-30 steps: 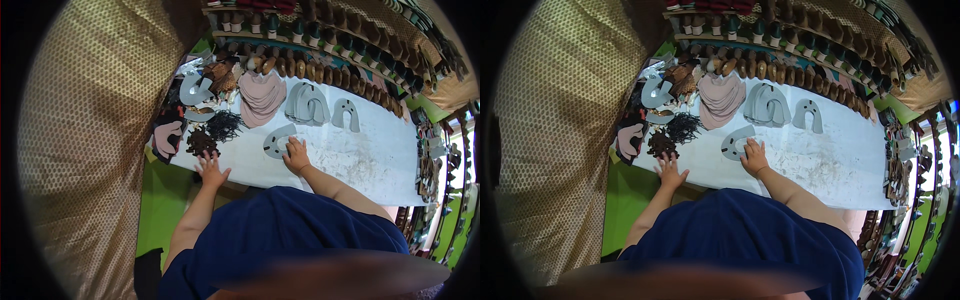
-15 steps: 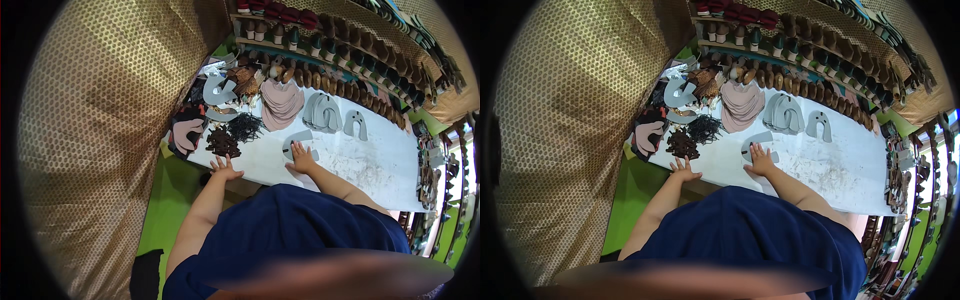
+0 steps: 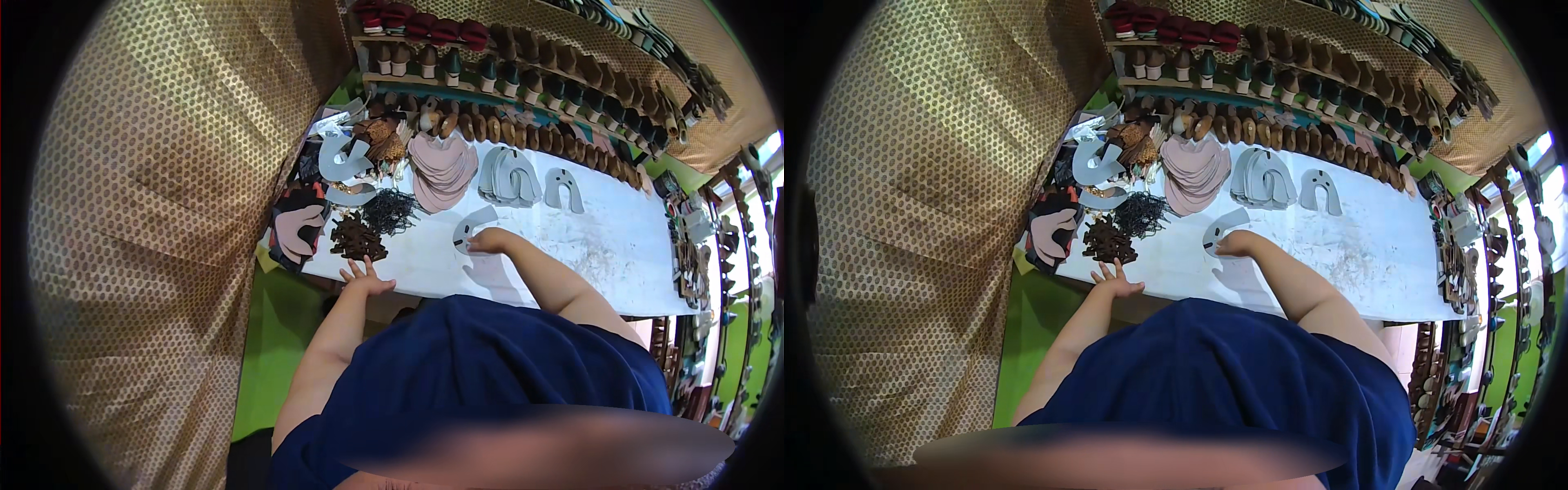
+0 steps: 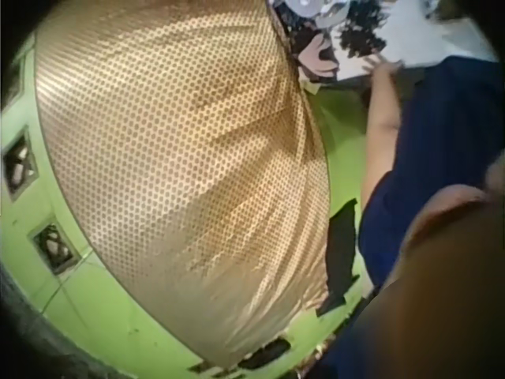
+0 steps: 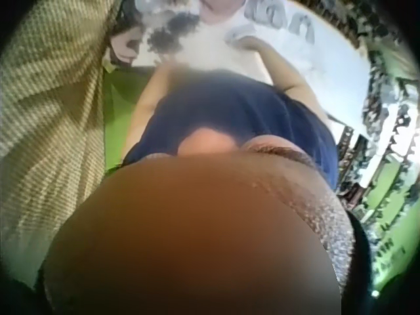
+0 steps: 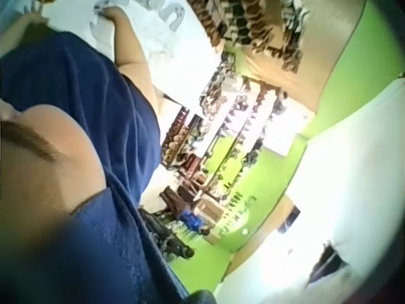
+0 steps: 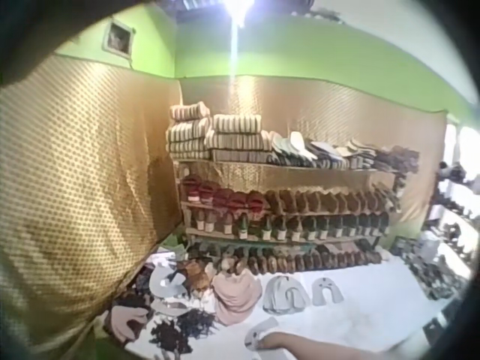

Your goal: Apply adhesive or edge finish to shoe upper components on a workbench.

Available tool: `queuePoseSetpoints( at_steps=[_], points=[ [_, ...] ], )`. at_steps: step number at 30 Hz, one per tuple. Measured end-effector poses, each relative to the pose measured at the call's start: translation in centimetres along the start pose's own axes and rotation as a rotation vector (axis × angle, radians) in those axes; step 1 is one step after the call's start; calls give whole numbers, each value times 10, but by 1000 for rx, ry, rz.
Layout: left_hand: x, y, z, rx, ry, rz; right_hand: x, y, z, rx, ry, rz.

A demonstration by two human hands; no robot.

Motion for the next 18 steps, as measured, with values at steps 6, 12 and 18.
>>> queuePoseSetpoints(
  at_steps=[6,12,18],
  points=[
    [14,-11,6,-62,32,-7,31,40,-6,9,35,-145],
    [18,-6,12,-69,91,-36,32,50,-2,-128,-7,-198],
    [27,-9,4,40,-38,22,28,45,-4,-122,-72,-249]
  ],
)
Point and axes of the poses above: each hand's wrist, its own x-axis away from the middle knuckle, its own y-axis out of the palm, z = x × y, the point moved 10 cm from there along -x, towards the middle knuckle, and after that the axes turned 1 degree about x, right-handed, at the moved point
